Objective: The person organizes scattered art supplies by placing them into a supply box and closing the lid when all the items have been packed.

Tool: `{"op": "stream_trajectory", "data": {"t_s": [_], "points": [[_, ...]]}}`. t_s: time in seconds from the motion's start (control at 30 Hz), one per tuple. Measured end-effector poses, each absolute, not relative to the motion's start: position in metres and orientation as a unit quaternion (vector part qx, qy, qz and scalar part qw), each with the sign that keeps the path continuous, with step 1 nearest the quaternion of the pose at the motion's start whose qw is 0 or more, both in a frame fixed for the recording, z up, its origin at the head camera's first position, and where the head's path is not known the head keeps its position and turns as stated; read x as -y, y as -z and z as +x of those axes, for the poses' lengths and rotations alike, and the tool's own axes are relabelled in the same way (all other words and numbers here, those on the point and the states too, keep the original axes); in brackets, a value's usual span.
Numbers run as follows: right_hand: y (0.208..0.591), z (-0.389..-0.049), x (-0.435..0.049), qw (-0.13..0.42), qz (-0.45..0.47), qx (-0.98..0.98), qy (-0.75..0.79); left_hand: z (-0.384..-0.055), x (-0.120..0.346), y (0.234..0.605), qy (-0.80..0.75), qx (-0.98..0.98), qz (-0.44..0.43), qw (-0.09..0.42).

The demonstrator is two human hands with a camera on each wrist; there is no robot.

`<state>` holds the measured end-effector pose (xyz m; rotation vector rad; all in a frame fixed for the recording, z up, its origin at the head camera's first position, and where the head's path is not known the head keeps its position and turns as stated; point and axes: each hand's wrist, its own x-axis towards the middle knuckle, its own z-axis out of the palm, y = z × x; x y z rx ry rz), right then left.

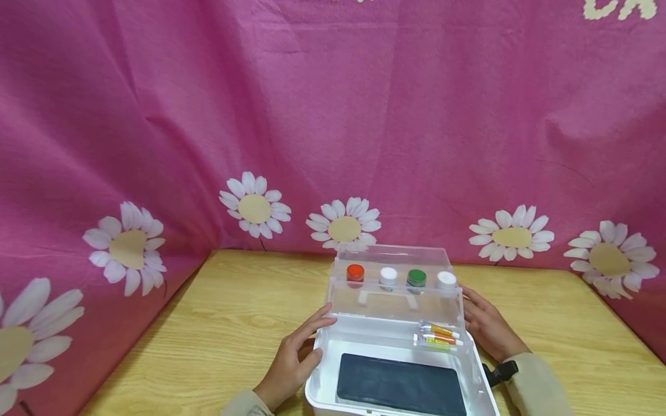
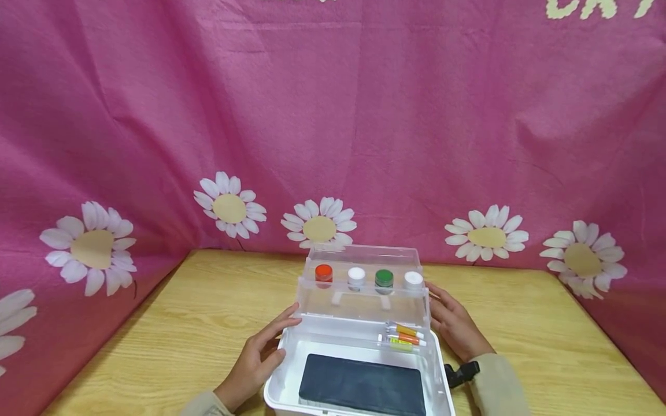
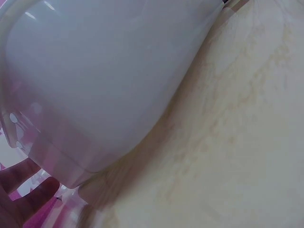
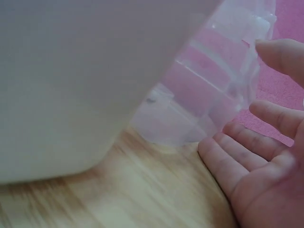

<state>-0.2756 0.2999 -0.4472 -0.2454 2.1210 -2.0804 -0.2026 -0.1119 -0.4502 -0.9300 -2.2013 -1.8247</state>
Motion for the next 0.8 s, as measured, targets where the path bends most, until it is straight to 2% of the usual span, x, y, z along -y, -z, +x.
{"op": "stream_trajectory", "data": {"t_s": [0.33,0.63,0.8], "points": [[0.453,-0.275,-0.299,0.062,-0.092,-0.715,0.690,-0.204,0.112,0.454,0.617,0.712,-0.322,0.092],[0.453,-0.275,-0.298,0.062,-0.090,-0.721,0.685,-0.210,0.116,0.455,0.621,0.714,-0.290,0.145],[0.449,-0.274,-0.299,0.062,-0.075,-0.728,0.678,-0.222,0.118,0.455,0.642,0.701,-0.282,0.134]]}}
